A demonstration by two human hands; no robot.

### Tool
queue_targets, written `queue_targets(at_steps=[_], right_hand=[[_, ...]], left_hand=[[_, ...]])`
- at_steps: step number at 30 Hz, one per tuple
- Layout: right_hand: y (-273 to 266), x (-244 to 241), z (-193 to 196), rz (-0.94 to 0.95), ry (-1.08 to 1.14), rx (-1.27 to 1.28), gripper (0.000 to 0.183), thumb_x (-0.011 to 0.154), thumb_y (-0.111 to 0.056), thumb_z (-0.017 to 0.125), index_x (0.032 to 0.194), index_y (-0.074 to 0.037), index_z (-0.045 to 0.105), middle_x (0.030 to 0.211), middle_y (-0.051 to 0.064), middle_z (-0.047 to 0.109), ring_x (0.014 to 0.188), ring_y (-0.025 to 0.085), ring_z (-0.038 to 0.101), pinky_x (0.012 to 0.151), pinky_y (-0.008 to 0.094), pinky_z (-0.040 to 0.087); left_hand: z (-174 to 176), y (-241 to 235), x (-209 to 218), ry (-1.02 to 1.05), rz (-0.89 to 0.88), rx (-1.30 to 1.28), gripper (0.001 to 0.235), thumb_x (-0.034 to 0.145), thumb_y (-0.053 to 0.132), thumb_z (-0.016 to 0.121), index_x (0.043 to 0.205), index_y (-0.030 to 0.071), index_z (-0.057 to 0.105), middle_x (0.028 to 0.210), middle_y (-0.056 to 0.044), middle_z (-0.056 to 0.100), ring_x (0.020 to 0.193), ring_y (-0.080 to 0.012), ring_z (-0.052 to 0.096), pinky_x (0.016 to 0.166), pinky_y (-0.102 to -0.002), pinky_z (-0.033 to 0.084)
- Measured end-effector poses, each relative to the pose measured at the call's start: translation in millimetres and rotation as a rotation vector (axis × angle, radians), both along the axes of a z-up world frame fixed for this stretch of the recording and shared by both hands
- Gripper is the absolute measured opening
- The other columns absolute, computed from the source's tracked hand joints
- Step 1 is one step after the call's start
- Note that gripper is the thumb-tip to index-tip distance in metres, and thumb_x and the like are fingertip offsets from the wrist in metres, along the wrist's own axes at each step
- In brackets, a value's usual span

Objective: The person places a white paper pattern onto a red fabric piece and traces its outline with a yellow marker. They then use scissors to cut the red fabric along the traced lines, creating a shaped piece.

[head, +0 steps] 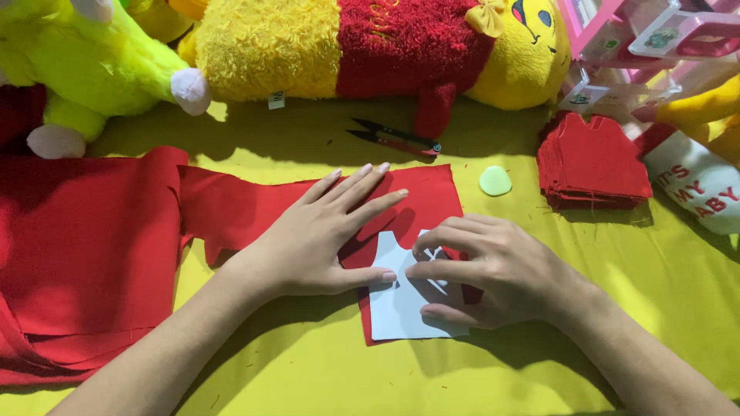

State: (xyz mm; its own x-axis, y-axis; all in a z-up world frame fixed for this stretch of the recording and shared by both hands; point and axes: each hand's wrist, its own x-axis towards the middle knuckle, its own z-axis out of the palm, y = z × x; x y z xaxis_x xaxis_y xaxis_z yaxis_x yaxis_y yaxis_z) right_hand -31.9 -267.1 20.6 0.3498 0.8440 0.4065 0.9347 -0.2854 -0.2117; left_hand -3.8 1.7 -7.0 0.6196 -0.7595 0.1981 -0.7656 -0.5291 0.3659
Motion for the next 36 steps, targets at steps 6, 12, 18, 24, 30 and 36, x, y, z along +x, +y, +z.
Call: queue_targets(at_steps=[6,12,18,24,30,36], right_hand=[[-10.1,7.0,-1.7,-0.041,0.064,-0.032,0.042,0.088,-0.052,0.074,0.106,-0.014,0.070,0.107,0.007,0.068,0.087,0.028,0.067,0.078,0.039,0.053],[-14.5,10.6,-4.1,-0.068,0.054,-0.045,0.050,0.084,-0.059,0.075,0.105,-0.014,0.068,0.110,0.006,0.069,0.090,0.026,0.068,0.077,0.038,0.051],[-7.9,6.9,-6.8,-0.105,-0.037,-0.032,0.053,0.083,-0.063,0.076,0.100,-0.013,0.068,0.104,0.006,0.068,0.087,0.025,0.067,0.074,0.038,0.045],[-1.1,6.1,-4.5,-0.117,-0.021,-0.056,0.051,0.083,-0.062,0.076,0.101,-0.016,0.066,0.109,0.005,0.066,0.091,0.023,0.067,0.080,0.038,0.043],[-2.2,4.7,-11.1,-0.119,0.015,-0.051,0.052,0.084,-0.060,0.076,0.108,-0.014,0.069,0.117,0.007,0.068,0.098,0.027,0.067,0.090,0.040,0.048],[-0.9,7.2,-10.9,-0.096,0.012,-0.045,0.049,0.086,-0.059,0.075,0.106,-0.014,0.068,0.115,0.006,0.068,0.099,0.025,0.068,0.089,0.039,0.047]], left_hand=[[0.4,-3.5,-5.1,-0.002,0.013,0.053,0.095,0.089,0.075,0.056,0.163,0.022,0.028,0.169,-0.022,0.015,0.157,-0.0319,0.014,0.123,-0.049,0.005],[-3.1,-2.4,-5.1,-0.014,0.016,0.056,0.093,0.090,0.077,0.051,0.162,0.022,0.031,0.169,-0.019,0.019,0.156,-0.0325,0.015,0.122,-0.049,0.007],[1.1,5.6,1.4,0.044,-0.020,0.061,0.095,0.088,0.075,0.055,0.162,0.019,0.031,0.170,-0.017,0.015,0.157,-0.0331,0.011,0.123,-0.048,0.004],[8.8,10.3,0.4,0.055,-0.036,0.088,0.116,0.075,0.083,0.066,0.164,0.022,0.025,0.170,-0.022,0.011,0.157,-0.0331,0.008,0.121,-0.053,0.003],[7.3,11.7,0.1,0.037,-0.063,0.087,0.122,0.071,0.085,0.069,0.164,0.022,0.024,0.170,-0.020,0.011,0.157,-0.0350,0.008,0.122,-0.052,0.001],[7.1,11.8,0.8,0.044,-0.066,0.082,0.120,0.069,0.085,0.069,0.163,0.021,0.029,0.169,-0.022,0.012,0.156,-0.0369,0.010,0.122,-0.054,0.001]])
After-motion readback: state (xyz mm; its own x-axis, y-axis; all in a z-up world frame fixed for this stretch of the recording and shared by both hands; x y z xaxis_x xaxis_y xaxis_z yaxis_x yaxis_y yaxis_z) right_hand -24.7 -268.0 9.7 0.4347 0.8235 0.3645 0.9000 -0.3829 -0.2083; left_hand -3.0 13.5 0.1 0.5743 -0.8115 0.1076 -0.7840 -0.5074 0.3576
